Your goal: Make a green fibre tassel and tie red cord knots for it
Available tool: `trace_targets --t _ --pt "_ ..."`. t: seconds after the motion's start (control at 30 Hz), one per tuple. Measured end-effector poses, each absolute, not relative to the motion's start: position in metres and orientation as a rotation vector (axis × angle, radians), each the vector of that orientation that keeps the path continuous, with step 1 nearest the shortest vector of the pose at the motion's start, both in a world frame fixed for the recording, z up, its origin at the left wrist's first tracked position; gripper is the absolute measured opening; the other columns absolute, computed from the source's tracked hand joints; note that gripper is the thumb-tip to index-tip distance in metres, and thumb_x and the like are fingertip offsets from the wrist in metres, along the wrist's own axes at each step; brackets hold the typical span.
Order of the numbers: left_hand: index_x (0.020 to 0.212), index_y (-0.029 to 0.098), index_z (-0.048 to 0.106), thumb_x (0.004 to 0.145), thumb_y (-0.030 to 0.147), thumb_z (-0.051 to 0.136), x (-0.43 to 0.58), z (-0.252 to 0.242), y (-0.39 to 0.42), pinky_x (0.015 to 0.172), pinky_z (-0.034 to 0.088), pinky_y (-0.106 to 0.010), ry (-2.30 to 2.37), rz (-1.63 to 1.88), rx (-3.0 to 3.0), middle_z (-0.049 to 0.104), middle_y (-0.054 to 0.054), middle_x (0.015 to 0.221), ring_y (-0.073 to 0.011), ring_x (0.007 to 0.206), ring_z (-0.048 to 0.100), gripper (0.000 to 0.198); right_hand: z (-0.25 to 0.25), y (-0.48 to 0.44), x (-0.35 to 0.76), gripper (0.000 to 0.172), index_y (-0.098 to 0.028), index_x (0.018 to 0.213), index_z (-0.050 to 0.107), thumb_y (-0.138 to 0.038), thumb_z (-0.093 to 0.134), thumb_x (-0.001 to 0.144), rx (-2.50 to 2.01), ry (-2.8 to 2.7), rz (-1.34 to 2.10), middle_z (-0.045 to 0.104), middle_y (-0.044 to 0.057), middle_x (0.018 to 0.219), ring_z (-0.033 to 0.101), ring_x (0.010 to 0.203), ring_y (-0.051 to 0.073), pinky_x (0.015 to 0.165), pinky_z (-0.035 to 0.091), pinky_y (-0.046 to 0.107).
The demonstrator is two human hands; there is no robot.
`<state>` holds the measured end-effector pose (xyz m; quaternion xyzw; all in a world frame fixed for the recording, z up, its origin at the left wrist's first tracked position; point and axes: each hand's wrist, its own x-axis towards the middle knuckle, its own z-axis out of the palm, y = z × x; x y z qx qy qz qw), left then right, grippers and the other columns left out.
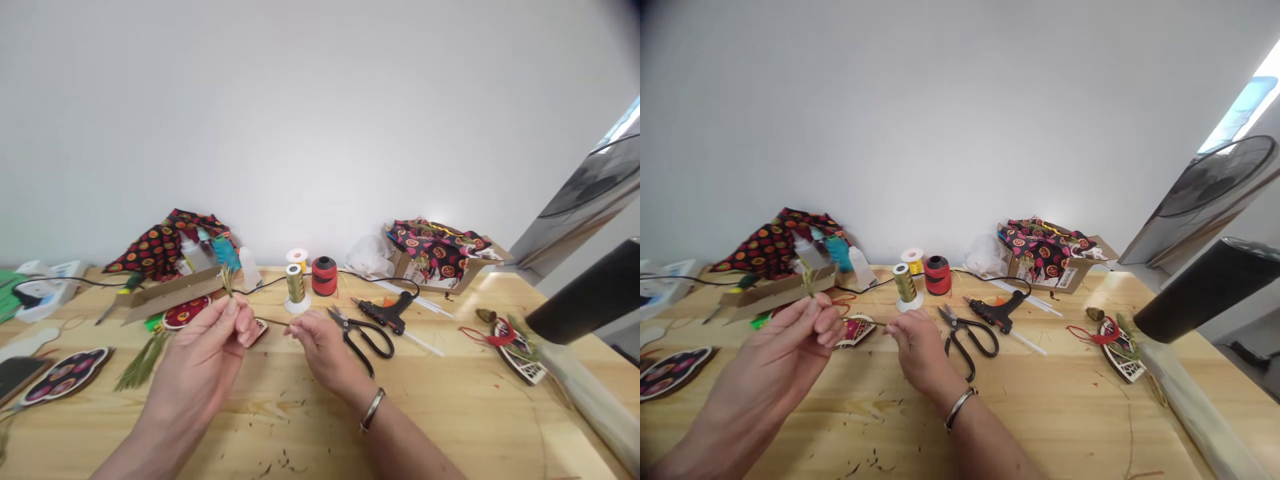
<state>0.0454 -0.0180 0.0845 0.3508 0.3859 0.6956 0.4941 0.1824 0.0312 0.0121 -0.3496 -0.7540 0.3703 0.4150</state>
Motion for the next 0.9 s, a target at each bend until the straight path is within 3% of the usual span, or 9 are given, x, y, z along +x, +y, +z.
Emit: trace_targets --t 0.1,0.2,0.37,0.47,0.57,0.77,0.9 --pt "0.069 0.015 0.061 0.072 0.016 0.068 0.043 0.085 -0.028 0.05 0.04 -0.016 0.946 1.706 0.852 0.047 0.003 0.056 -0.0076 0.054 0.039 0.008 0.008 0.033 0.188 0.023 -0.018 0.088 0.067 -0.011 0.046 0.084 -0.884 -2.036 0.755 0.063 0.008 0.09 0.052 0.089 0.019 0.08 0.041 0.031" --pt "0.069 0.015 0.061 0.074 0.016 0.066 0.038 0.082 -0.036 0.05 0.038 -0.017 0.956 1.683 0.855 0.047 0.003 0.056 -0.008 0.054 0.04 0.008 0.012 0.035 0.195 0.046 -0.018 0.113 0.06 0.002 0.039 0.078 -0.983 -2.033 0.645 0.059 0.012 0.114 0.049 0.105 0.022 0.091 0.038 0.038" --pt "0.07 0.016 0.062 0.078 0.021 0.063 0.032 0.077 -0.041 0.053 0.037 -0.018 0.967 1.594 0.893 0.047 0.003 0.057 -0.0084 0.056 0.039 0.01 0.048 0.015 0.188 0.035 -0.019 0.12 0.055 -0.019 0.037 0.09 -0.86 -1.782 0.968 0.058 0.009 0.118 0.051 0.11 0.019 0.097 0.037 0.036" --pt "0.062 0.015 0.06 0.08 0.025 0.061 0.029 0.073 -0.04 0.055 0.037 -0.019 0.956 1.535 0.933 0.047 0.002 0.057 -0.0091 0.057 0.04 0.02 0.068 -0.001 0.172 0.031 -0.022 0.115 0.059 -0.025 0.038 0.091 -0.59 -1.746 1.273 0.063 0.004 0.108 0.055 0.102 0.015 0.093 0.04 0.029" --pt "0.056 0.015 0.058 0.081 0.028 0.06 0.025 0.068 -0.038 0.057 0.038 -0.02 0.934 1.488 0.915 0.047 0.002 0.058 -0.01 0.06 0.041 0.028 0.07 -0.007 0.159 0.03 -0.02 0.1 0.066 -0.023 0.038 0.091 -0.493 -1.765 1.431 0.063 0.001 0.084 0.056 0.08 0.012 0.079 0.045 0.024" --pt "0.066 0.017 0.062 0.078 0.029 0.064 0.01 0.053 -0.031 0.058 0.038 -0.021 0.937 1.459 0.824 0.048 0.003 0.057 -0.0101 0.058 0.04 0.017 0.051 0.008 0.153 0.011 -0.017 0.075 0.072 -0.018 0.061 0.076 -0.841 -1.658 1.349 0.061 -0.001 0.064 0.049 0.06 0.01 0.058 0.04 0.02" --pt "0.071 0.019 0.064 0.075 0.03 0.067 0.001 0.043 -0.03 0.055 0.039 -0.021 0.964 1.461 0.736 0.048 0.003 0.057 -0.0103 0.056 0.04 0.012 0.043 0.016 0.156 0.011 -0.016 0.067 0.07 -0.018 0.062 0.073 -0.996 -1.669 1.341 0.056 -0.002 0.057 0.044 0.055 0.009 0.053 0.037 0.02"
